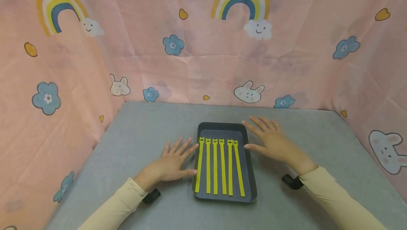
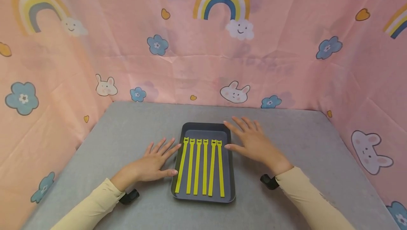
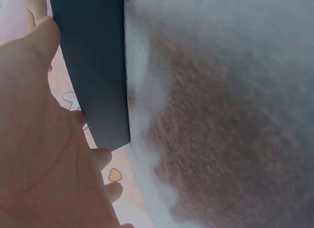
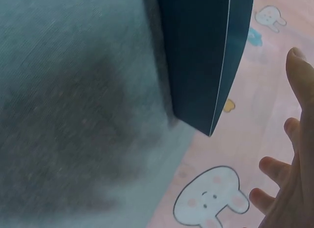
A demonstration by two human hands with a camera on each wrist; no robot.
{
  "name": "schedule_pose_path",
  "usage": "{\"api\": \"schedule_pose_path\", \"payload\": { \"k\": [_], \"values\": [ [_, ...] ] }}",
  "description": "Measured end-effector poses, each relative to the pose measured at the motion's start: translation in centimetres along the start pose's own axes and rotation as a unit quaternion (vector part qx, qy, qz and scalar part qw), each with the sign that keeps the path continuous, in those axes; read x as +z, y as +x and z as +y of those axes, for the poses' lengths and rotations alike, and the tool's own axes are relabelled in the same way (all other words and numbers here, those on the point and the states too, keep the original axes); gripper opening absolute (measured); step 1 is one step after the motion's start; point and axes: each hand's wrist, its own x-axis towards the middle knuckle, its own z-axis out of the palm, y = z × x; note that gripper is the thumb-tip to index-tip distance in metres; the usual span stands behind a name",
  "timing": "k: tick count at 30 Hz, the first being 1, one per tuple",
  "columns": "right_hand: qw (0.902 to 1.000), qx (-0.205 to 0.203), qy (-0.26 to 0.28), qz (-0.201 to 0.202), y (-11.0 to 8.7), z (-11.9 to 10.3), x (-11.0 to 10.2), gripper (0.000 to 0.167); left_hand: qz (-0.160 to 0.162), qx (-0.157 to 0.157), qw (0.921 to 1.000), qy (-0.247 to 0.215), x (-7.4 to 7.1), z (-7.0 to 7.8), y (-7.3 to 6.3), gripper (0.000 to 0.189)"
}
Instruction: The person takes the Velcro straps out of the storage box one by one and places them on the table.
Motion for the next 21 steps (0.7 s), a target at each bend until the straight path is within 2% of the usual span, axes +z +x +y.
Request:
{"api": "schedule_pose_path", "payload": {
  "k": [13, 21],
  "values": [
    [0.9991, -0.029, 0.028, 0.014, 1.6, -2.3, 0.0, 0.082, -0.010, 0.000, 0.9998, -0.017, -0.2, -0.1, -0.2, 0.088],
    [0.9965, -0.025, 0.076, 0.025, 2.8, -3.6, 0.4, 0.081, -0.018, -0.016, 0.9995, -0.021, -0.4, 0.3, -0.2, 0.087]
  ]
}}
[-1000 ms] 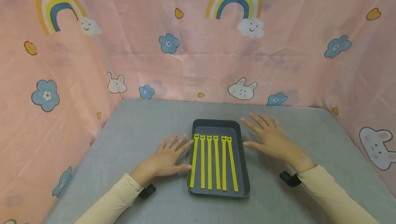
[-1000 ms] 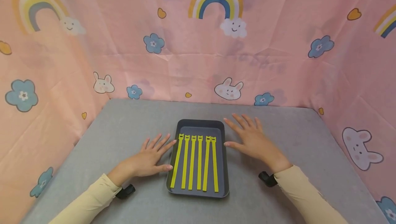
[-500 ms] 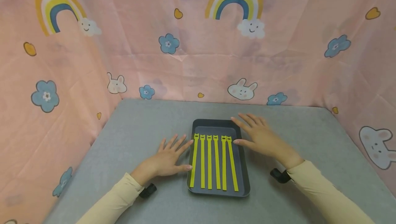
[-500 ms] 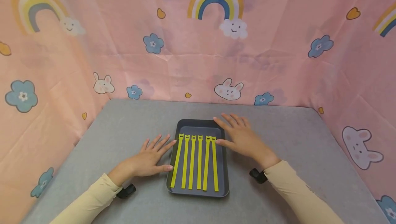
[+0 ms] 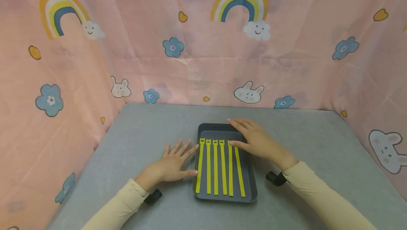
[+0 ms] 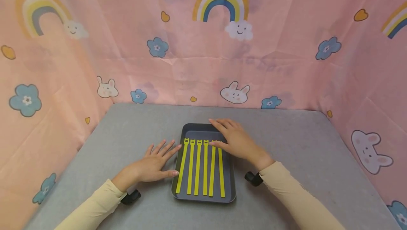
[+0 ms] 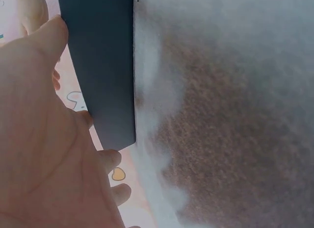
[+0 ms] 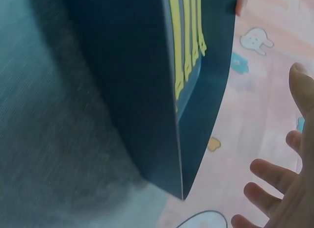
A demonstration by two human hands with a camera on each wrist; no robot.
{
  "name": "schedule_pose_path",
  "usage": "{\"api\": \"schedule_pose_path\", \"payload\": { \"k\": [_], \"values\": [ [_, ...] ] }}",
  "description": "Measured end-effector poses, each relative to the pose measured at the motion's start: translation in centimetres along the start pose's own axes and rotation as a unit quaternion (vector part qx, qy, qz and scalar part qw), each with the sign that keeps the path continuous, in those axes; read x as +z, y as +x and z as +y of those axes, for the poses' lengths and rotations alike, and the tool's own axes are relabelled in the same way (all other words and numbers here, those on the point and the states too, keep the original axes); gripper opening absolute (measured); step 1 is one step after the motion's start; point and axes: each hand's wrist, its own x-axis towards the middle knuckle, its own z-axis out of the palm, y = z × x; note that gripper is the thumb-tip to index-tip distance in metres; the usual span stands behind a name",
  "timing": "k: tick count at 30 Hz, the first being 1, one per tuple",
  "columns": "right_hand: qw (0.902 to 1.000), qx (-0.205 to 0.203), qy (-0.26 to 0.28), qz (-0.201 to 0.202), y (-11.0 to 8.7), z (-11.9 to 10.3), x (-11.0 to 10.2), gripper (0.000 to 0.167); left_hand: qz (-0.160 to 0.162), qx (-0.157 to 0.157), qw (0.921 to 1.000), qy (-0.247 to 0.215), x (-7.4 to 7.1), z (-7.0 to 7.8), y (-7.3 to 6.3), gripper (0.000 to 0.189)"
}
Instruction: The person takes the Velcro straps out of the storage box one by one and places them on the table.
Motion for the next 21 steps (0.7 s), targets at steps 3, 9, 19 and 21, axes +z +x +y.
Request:
{"api": "schedule_pose_path", "payload": {
  "k": [3, 9, 19, 21],
  "values": [
    [0.9999, 0.007, 0.010, -0.003, 0.4, -0.6, 0.2, 0.081, 0.000, -0.003, 1.0000, -0.004, 0.1, 0.0, 0.0, 0.086],
    [0.9987, 0.014, 0.048, -0.007, 1.2, -1.7, 0.5, 0.078, -0.006, -0.013, 0.9999, 0.004, 0.1, 0.0, 0.1, 0.088],
    [0.9880, 0.036, 0.150, -0.006, 2.6, -3.3, 1.5, 0.077, -0.009, -0.021, 0.9997, 0.006, 0.2, 0.1, 0.3, 0.087],
    [0.9835, 0.042, 0.176, -0.008, 2.9, -3.5, 1.8, 0.077, -0.008, -0.022, 0.9997, 0.005, 0.2, 0.1, 0.3, 0.087]
  ]
}}
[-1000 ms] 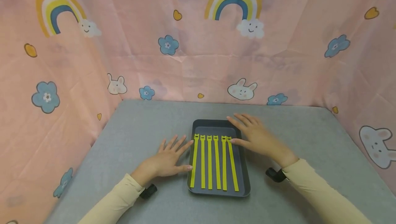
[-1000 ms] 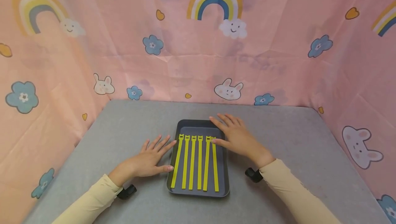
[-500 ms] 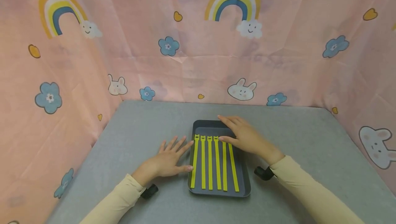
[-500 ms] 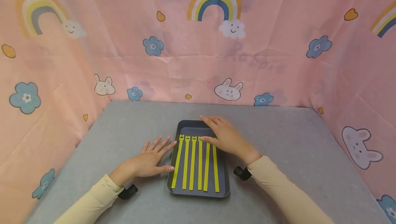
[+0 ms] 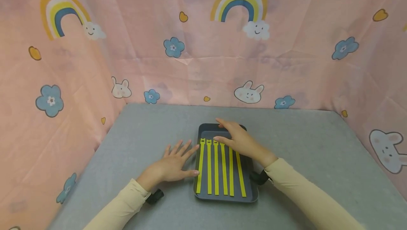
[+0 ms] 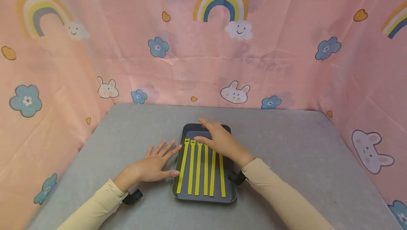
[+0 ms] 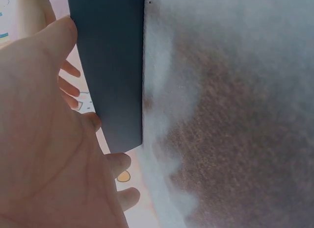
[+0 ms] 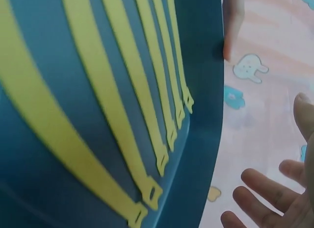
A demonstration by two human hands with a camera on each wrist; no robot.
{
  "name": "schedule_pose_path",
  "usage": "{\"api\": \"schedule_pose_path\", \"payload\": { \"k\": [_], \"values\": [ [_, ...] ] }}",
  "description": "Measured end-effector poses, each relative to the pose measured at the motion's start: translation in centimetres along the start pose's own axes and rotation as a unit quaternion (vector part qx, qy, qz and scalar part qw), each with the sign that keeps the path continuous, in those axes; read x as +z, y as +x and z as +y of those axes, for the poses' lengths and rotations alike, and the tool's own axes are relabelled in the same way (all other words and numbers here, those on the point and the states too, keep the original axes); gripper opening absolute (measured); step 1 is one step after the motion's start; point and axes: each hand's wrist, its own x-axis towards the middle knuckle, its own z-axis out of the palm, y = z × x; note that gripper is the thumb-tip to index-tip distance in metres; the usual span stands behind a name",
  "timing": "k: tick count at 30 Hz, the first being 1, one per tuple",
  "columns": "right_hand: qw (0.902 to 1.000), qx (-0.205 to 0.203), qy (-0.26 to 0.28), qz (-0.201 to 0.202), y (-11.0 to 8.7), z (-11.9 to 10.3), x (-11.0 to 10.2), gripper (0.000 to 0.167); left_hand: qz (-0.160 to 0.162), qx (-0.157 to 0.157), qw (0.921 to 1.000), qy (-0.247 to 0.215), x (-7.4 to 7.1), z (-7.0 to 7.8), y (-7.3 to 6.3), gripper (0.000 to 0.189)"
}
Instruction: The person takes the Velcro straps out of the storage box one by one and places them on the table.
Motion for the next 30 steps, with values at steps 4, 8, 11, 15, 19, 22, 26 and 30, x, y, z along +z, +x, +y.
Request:
{"api": "schedule_pose_path", "payload": {
  "k": [4, 8, 11, 15, 19, 22, 26, 30],
  "values": [
    [0.9992, 0.016, 0.035, -0.002, 0.5, -0.1, 0.6, 0.076, 0.001, 0.000, 1.0000, -0.003, 0.0, 0.1, 0.0, 0.087],
    [0.9978, 0.034, 0.058, -0.003, 0.9, -0.2, 1.1, 0.074, 0.001, 0.001, 1.0000, -0.005, 0.0, 0.1, 0.0, 0.087],
    [0.9971, 0.042, 0.064, -0.003, 1.1, -0.3, 1.5, 0.073, 0.002, 0.001, 1.0000, -0.006, 0.0, 0.0, 0.0, 0.087],
    [0.9961, 0.054, 0.069, 0.000, 1.4, -0.3, 2.2, 0.070, 0.006, 0.001, 1.0000, -0.006, 0.1, 0.1, 0.0, 0.087],
    [0.9939, 0.069, 0.085, 0.002, 1.8, -0.4, 3.0, 0.068, 0.006, 0.002, 1.0000, -0.008, 0.1, 0.1, 0.0, 0.088],
    [0.9936, 0.070, 0.089, 0.002, 2.1, -0.4, 3.5, 0.065, 0.005, 0.005, 0.9999, -0.011, 0.1, 0.1, -0.1, 0.088],
    [0.9930, 0.074, 0.092, 0.006, 2.4, -0.4, 4.1, 0.060, 0.006, 0.007, 0.9999, -0.012, 0.0, 0.1, -0.1, 0.087],
    [0.9922, 0.080, 0.093, 0.018, 2.7, -0.6, 4.7, 0.054, 0.007, 0.008, 0.9999, -0.013, 0.0, 0.1, -0.1, 0.087]
  ]
}}
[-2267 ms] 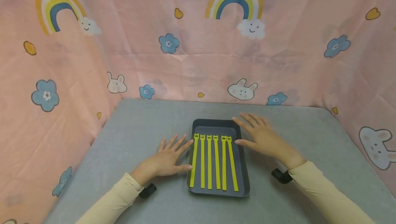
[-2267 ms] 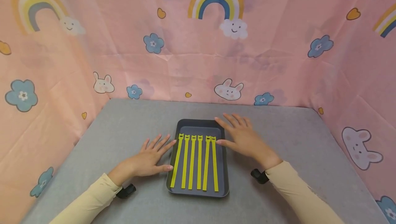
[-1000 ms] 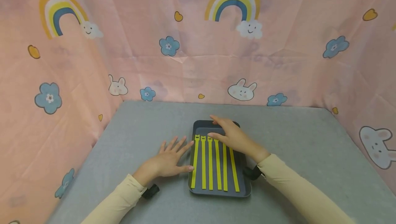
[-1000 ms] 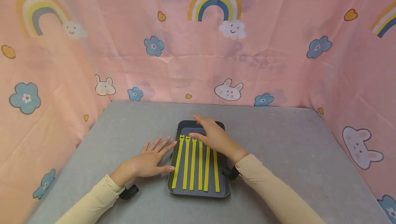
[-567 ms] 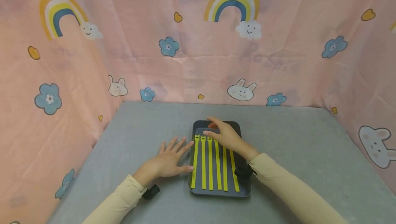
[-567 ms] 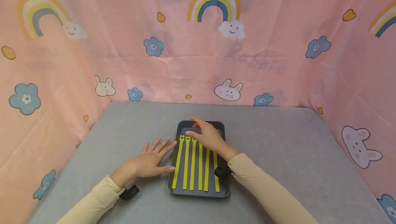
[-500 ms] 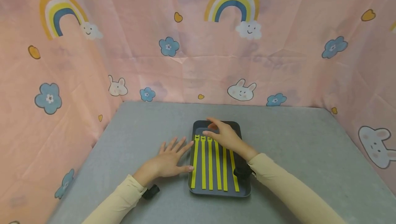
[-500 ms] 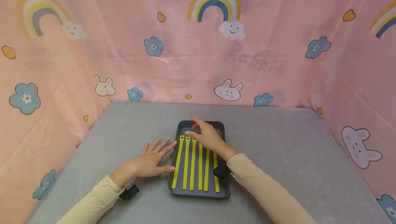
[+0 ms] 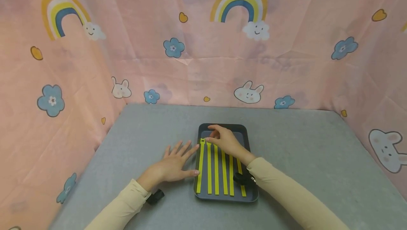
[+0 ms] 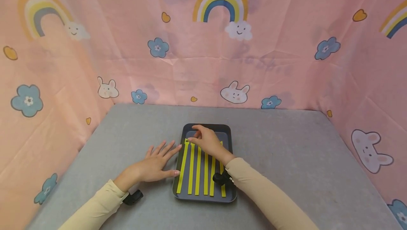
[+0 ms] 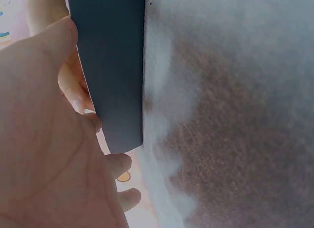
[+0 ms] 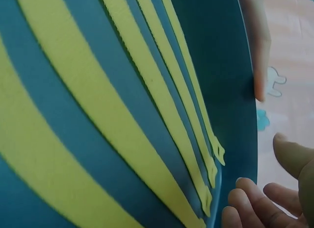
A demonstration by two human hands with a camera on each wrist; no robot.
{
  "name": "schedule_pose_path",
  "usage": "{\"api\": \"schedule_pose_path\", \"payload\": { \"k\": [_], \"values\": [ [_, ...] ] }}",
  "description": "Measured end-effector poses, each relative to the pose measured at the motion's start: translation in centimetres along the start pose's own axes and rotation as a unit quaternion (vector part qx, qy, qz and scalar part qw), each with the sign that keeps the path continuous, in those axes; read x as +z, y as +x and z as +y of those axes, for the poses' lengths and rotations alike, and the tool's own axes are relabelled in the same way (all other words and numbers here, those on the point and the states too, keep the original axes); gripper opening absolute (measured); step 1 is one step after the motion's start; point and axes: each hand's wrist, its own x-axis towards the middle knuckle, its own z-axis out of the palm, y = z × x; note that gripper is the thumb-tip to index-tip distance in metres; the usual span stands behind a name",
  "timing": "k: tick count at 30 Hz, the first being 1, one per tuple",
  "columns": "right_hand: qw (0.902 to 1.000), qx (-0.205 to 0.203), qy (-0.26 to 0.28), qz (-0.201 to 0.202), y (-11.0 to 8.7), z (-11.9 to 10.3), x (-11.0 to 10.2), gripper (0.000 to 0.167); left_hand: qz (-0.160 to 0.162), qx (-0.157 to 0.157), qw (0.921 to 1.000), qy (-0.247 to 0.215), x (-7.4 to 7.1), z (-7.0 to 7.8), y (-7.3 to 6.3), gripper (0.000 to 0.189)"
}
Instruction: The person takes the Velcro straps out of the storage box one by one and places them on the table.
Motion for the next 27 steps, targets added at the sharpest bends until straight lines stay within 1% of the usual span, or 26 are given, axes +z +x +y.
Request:
{"api": "schedule_pose_path", "payload": {
  "k": [6, 11, 15, 22, 27],
  "values": [
    [0.9999, 0.009, 0.000, 0.005, 0.4, -0.1, 0.7, 0.050, 0.000, -0.001, 1.0000, 0.003, 0.0, -0.1, 0.0, 0.087],
    [0.9996, 0.026, -0.007, 0.008, 0.8, -0.3, 1.1, 0.049, -0.002, -0.002, 1.0000, 0.001, -0.1, 0.0, 0.0, 0.087],
    [0.9995, 0.030, -0.007, 0.010, 0.8, -0.4, 1.4, 0.049, -0.002, -0.002, 1.0000, 0.002, -0.1, 0.0, 0.0, 0.087],
    [0.9996, 0.022, -0.003, 0.016, 0.9, -0.2, 1.8, 0.046, -0.005, -0.003, 1.0000, 0.003, -0.2, 0.0, 0.0, 0.088],
    [0.9997, 0.023, 0.003, 0.012, 0.9, -0.1, 2.2, 0.045, -0.005, -0.004, 1.0000, 0.003, -0.2, 0.1, 0.0, 0.088]
  ]
}}
